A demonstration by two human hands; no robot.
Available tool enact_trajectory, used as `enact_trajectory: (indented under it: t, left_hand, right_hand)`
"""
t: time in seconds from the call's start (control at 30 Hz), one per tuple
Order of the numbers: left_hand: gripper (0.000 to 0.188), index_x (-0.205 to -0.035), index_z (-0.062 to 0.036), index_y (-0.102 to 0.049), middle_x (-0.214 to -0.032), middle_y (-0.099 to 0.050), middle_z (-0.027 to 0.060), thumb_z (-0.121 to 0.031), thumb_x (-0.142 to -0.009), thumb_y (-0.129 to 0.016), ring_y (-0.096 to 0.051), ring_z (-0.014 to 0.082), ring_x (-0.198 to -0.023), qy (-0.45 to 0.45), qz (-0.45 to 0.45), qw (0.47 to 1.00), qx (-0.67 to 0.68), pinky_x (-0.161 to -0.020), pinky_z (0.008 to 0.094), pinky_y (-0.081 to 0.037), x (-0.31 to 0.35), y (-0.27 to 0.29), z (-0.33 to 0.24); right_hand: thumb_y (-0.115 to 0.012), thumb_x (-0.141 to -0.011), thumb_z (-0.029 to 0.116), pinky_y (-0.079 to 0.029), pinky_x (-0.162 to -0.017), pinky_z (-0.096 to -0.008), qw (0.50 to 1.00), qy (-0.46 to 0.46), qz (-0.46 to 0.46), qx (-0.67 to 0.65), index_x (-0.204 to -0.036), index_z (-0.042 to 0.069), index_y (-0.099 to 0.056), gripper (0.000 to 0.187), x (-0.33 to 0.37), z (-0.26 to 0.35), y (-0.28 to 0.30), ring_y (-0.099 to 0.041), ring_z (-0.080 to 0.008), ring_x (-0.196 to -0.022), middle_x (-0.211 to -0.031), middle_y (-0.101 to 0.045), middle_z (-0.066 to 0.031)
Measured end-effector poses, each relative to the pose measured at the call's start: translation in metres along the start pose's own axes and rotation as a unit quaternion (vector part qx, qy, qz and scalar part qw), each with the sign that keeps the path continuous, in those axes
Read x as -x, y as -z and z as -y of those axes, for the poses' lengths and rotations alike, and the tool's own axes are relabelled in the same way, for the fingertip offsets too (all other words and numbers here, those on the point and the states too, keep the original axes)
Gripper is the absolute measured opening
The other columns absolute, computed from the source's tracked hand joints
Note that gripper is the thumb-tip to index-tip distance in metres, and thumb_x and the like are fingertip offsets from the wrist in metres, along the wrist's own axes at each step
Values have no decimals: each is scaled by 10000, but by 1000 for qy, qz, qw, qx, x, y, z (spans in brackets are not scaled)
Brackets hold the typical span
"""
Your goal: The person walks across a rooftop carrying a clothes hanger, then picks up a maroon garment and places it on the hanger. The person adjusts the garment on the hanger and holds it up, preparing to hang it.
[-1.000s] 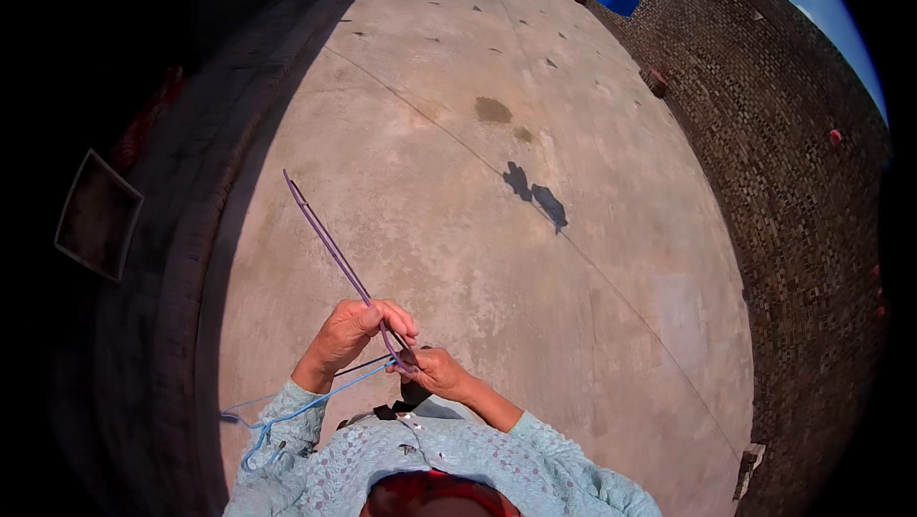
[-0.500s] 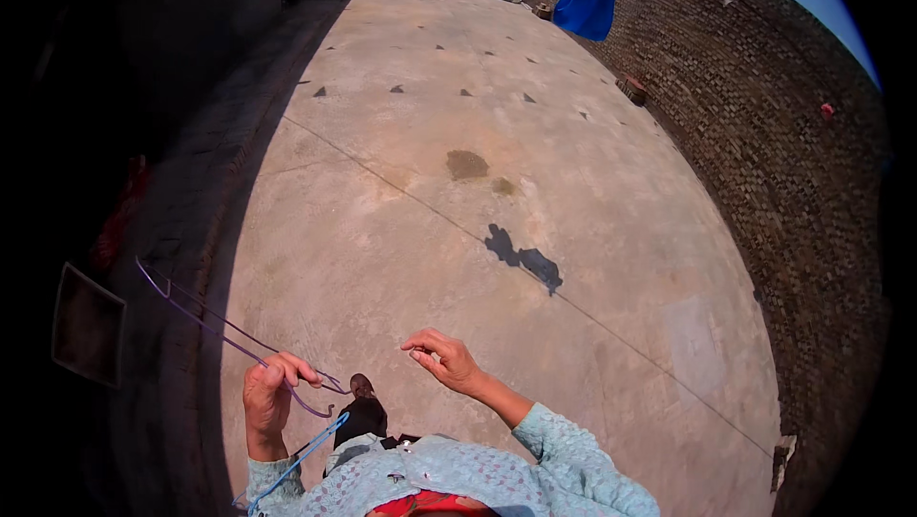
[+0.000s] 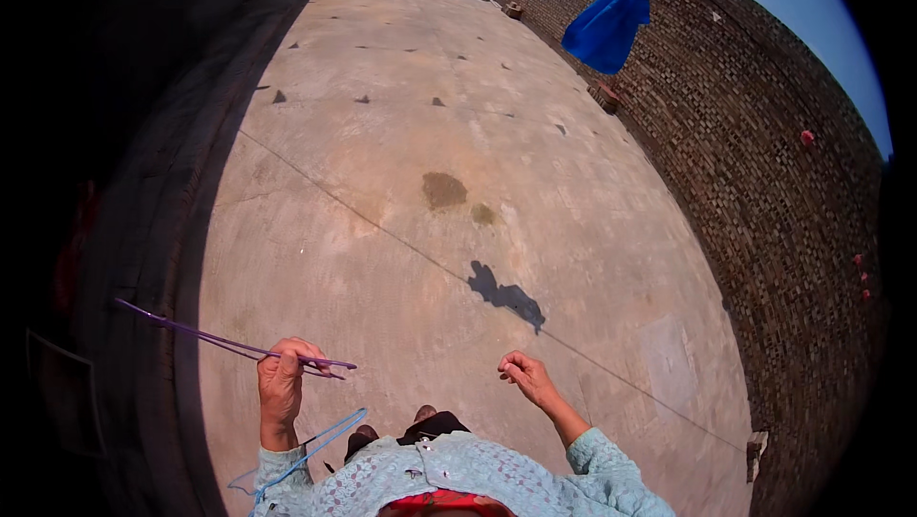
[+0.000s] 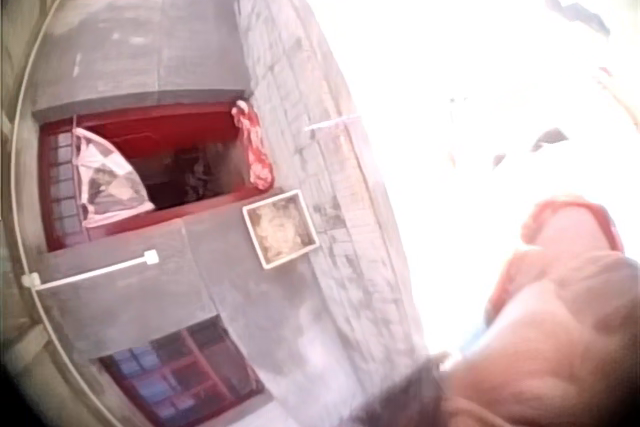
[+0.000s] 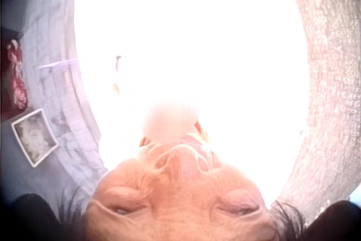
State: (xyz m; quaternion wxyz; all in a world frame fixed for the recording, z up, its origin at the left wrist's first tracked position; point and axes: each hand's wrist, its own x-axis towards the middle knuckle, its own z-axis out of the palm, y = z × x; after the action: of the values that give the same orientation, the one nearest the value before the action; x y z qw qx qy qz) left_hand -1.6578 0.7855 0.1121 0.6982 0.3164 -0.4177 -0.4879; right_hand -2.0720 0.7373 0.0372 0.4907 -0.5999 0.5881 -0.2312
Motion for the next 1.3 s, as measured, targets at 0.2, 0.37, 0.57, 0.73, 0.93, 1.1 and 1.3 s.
enact_trajectory:
  t: [0.2,0.37,0.57,0.73,0.93,1.1,1.3]
  left_hand:
    - [343,-888,8,-554,-770,-576,133,-327,-933,-490,-585,208,-701,-27,-33,999,-2,-647,326,-489,-97,5,28]
    - [317,-896,-10,-519,-732,-559,124,-313,-950,-447,-572,211,-663,-54,-42,996,-57,-672,362,-493,-176,-4,44]
    - [341,-886,7,-533,-759,-562,122,-325,-939,-475,-583,213,-702,-60,-64,992,-86,-634,323,-483,-262,-10,62]
    - [346,-885,6,-536,-758,-566,121,-330,-940,-471,-577,210,-691,-49,-91,991,-81,-635,327,-480,-335,8,84]
    - [334,-893,0,-527,-757,-567,116,-324,-946,-461,-574,199,-696,-32,-64,994,-80,-641,318,-480,-434,59,125]
    - [335,-878,1,-531,-767,-566,118,-320,-948,-463,-571,188,-694,-26,-12,995,-94,-646,306,-473,-521,83,142]
    - [346,-905,3,-554,-742,-582,111,-331,-942,-472,-567,184,-677,-11,-10,994,-110,-639,303,-460,-607,89,162]
  right_hand:
    - [-532,-888,297,-478,-630,-268,983,-140,-46,-109,-893,80,-585,223,-51,-54,14,-612,-134,-763,-858,-612,-25]
    - [-574,-865,302,-508,-612,-299,981,-158,-42,-108,-959,86,-566,235,-164,-103,31,-592,-140,-796,-880,-593,-32]
    - [-652,-817,213,-515,-593,-300,977,-189,-60,-73,-1027,82,-550,268,-295,-117,83,-550,-122,-761,-867,-566,-20]
    - [-648,-825,187,-505,-591,-292,991,-107,-44,-62,-1064,80,-542,282,-413,-48,133,-541,-112,-801,-898,-565,-26]
    - [-642,-838,194,-495,-655,-274,998,-40,-39,-35,-1121,70,-521,331,-531,86,176,-539,-113,-852,-953,-569,-29]
    - [-638,-841,189,-500,-658,-274,996,-23,-56,60,-1131,66,-515,338,-576,208,223,-555,-119,-848,-959,-582,-43]
    - [-639,-837,172,-507,-643,-274,980,48,-148,126,-1158,51,-495,372,-643,287,290,-576,-128,-808,-929,-593,-60]
